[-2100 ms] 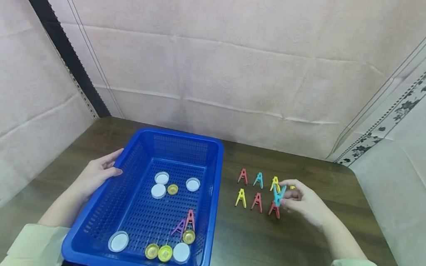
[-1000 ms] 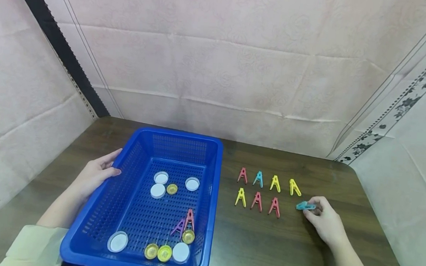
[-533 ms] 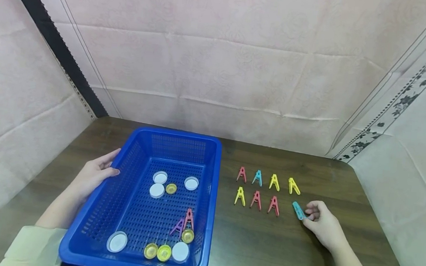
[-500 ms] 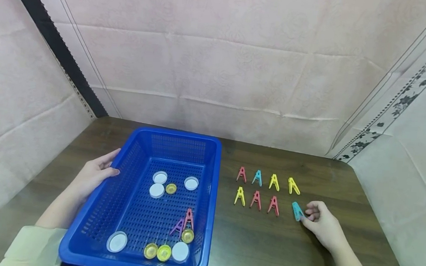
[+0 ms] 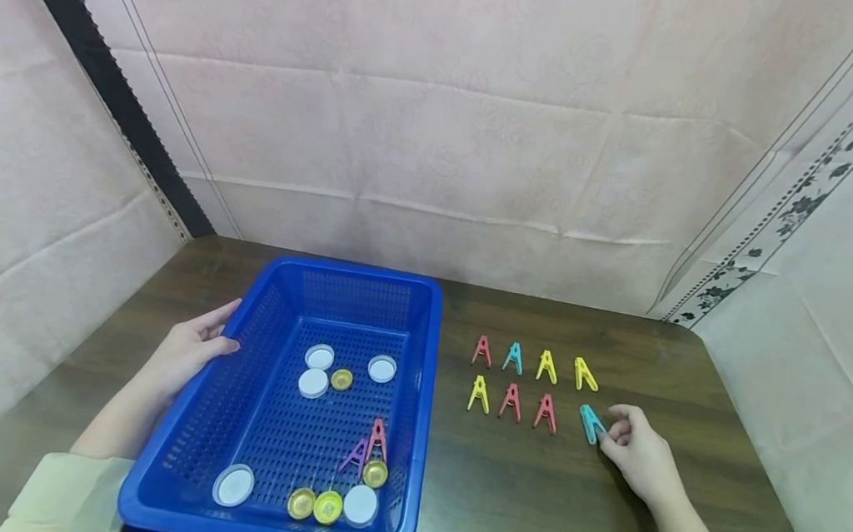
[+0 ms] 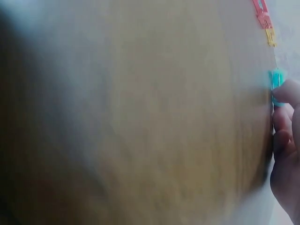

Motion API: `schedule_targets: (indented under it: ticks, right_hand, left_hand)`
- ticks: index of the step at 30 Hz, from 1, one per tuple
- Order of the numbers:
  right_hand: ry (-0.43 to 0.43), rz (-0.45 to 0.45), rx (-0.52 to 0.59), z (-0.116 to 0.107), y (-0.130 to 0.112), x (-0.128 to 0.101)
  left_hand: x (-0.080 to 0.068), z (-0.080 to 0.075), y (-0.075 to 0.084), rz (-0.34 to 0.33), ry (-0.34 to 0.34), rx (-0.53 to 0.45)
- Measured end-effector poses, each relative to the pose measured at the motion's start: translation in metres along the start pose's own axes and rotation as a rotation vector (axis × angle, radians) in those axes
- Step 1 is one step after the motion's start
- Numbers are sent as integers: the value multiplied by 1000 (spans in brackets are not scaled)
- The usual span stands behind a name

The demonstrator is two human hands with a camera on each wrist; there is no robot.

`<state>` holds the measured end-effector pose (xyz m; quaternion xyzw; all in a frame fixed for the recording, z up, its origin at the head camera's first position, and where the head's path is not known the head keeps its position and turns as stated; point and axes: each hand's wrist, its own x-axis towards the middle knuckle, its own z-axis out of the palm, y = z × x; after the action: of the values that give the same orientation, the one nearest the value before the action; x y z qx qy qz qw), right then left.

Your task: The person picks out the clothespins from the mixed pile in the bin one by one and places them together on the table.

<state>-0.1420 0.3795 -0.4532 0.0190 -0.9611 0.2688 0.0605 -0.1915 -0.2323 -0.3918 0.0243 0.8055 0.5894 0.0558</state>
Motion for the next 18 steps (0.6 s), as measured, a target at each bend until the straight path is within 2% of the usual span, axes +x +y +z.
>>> schedule_targets:
  ticks: [12, 18]
  right_hand:
    - [72, 64, -35, 4, -5, 0]
    - [96, 105, -42, 5, -6, -5]
  left_hand:
    - [0, 0, 0, 12, -11, -23]
    - [-3, 1, 6, 8, -24, -47]
